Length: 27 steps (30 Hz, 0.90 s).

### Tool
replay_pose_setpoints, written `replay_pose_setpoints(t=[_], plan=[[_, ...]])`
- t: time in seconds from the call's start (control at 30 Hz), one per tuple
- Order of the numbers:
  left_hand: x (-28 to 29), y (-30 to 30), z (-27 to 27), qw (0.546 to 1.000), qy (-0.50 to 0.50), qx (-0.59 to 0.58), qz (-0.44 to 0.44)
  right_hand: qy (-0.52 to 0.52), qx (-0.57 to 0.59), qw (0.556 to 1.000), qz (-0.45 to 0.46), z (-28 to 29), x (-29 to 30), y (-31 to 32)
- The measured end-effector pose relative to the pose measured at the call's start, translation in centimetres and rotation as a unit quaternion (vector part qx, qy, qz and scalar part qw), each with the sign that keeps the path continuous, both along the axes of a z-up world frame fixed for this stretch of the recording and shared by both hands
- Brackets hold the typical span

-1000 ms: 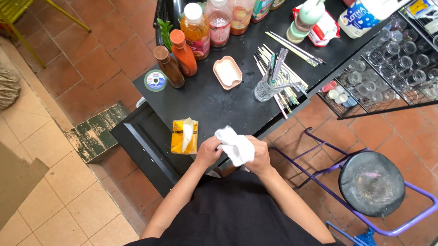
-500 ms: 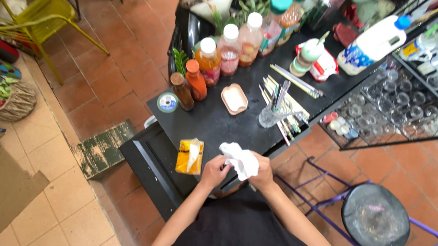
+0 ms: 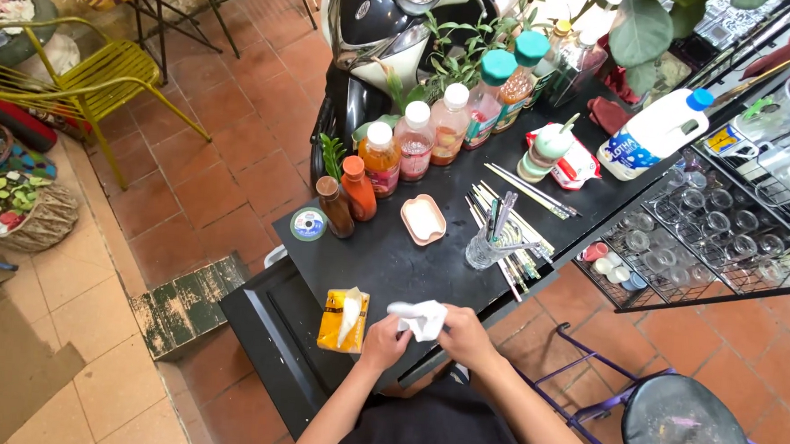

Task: Wiping and cleaning reusable straws with a napkin at a counter.

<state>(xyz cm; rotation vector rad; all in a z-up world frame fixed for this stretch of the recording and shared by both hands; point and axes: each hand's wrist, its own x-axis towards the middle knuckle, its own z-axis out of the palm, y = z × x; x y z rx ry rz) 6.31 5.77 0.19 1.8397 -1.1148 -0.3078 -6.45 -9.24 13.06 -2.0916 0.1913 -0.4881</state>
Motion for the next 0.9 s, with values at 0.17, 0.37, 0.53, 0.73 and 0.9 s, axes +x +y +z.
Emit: replay_pose_setpoints(t=[0.17, 0.37, 0.53, 0.73, 0.9], plan=[[0.1, -0.1, 1.0, 1.0, -0.005, -0.003, -0.015, -0.072, -0.018, 0.996, -0.038, -0.1, -0.5, -0.1], [0.1, -0.3, 1.5, 1.0, 0.008, 0.012, -0.014, -0.128, -0.007, 0.99, -0.058, -2.8, 0.1, 0.8], [0.1, -0.2, -3.0, 0.998, -0.02, 0.063, 0.007, -0.007, 0.011, 0.999, -0.047, -7.2, -0.6, 0.3], [0.0, -0.3, 2.0, 1.0, -0.018, -0.006, -0.017, -0.029, -0.025, 0.997, -0.066, -0.7, -0.3, 1.3], [0.0, -0.4, 2.1, 1.0, -0.013, 0.021, -0.005, -0.116, -0.017, 0.987, -0.108, -0.1, -0.3, 1.0]])
